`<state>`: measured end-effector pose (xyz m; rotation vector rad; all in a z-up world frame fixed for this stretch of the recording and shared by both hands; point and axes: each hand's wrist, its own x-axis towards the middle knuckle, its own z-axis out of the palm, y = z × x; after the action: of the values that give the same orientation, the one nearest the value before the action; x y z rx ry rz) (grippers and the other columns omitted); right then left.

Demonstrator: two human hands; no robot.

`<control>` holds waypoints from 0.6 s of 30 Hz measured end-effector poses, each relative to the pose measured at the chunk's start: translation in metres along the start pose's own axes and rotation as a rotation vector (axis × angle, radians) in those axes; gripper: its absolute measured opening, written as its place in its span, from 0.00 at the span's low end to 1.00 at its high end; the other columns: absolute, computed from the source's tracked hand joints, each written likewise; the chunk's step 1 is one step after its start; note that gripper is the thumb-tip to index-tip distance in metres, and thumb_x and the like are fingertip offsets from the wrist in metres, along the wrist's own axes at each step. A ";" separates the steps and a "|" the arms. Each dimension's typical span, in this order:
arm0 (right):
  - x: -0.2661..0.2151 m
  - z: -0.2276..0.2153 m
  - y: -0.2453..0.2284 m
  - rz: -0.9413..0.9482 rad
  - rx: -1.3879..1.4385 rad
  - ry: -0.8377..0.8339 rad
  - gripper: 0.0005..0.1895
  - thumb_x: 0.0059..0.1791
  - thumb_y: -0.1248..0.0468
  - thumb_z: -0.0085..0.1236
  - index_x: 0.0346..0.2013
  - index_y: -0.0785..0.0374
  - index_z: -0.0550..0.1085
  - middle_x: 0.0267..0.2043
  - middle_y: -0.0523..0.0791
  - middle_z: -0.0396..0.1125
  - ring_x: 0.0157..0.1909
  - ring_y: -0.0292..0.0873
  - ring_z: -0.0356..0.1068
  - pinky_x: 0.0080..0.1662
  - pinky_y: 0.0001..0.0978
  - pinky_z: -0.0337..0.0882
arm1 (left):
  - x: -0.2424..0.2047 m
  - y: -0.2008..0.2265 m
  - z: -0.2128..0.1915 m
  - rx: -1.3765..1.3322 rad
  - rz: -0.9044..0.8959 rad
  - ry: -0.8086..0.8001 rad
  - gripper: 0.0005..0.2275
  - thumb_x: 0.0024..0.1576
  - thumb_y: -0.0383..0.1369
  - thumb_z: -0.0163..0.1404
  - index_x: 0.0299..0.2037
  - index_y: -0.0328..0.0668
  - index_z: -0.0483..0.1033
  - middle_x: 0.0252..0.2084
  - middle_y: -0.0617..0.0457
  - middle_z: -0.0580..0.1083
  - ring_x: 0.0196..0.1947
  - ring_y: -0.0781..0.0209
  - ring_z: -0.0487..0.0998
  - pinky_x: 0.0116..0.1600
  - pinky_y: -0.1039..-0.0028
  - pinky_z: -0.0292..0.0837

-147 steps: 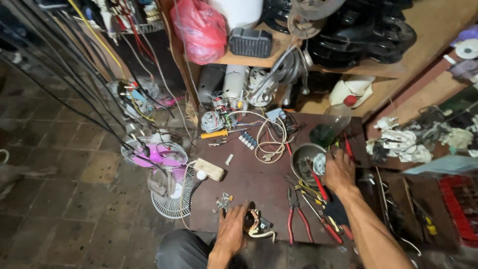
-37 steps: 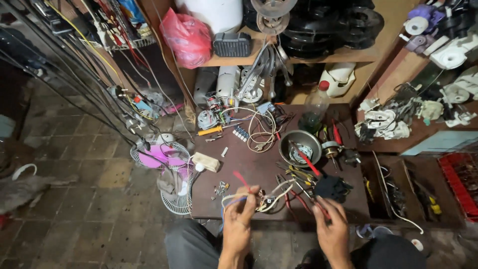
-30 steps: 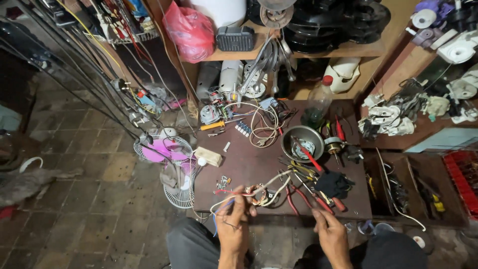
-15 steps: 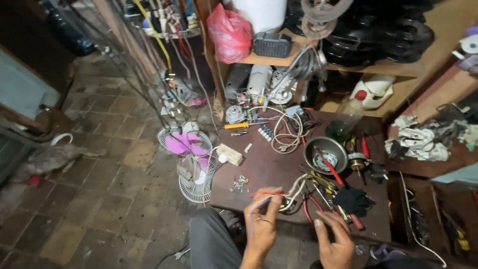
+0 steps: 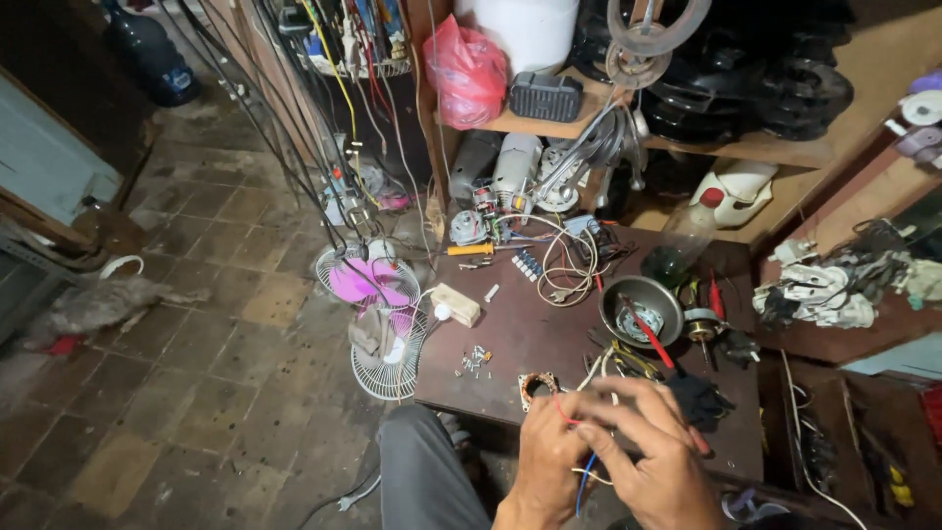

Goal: The person sits on the floor in a cluttered workshop and works on a disassembled electrical motor. They use pliers to strip wires and a cloth to wipe the motor's copper windings, handling various small parts and tools on the table.

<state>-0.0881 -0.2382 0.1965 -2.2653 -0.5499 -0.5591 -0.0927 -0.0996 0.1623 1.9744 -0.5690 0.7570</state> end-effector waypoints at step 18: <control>-0.030 0.041 0.001 -0.001 0.185 0.241 0.04 0.45 0.68 0.61 0.33 0.57 0.80 0.40 0.42 0.73 0.44 0.40 0.70 0.52 0.30 0.67 | -0.037 -0.056 -0.079 -0.187 -0.462 -0.546 0.42 0.39 0.19 0.55 0.70 0.45 0.58 0.70 0.44 0.63 0.69 0.50 0.63 0.70 0.67 0.51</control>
<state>-0.1029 -0.2153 0.1536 -1.9894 -0.4619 -0.7381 -0.1048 -0.0004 0.1341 2.0236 -0.4449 -0.1254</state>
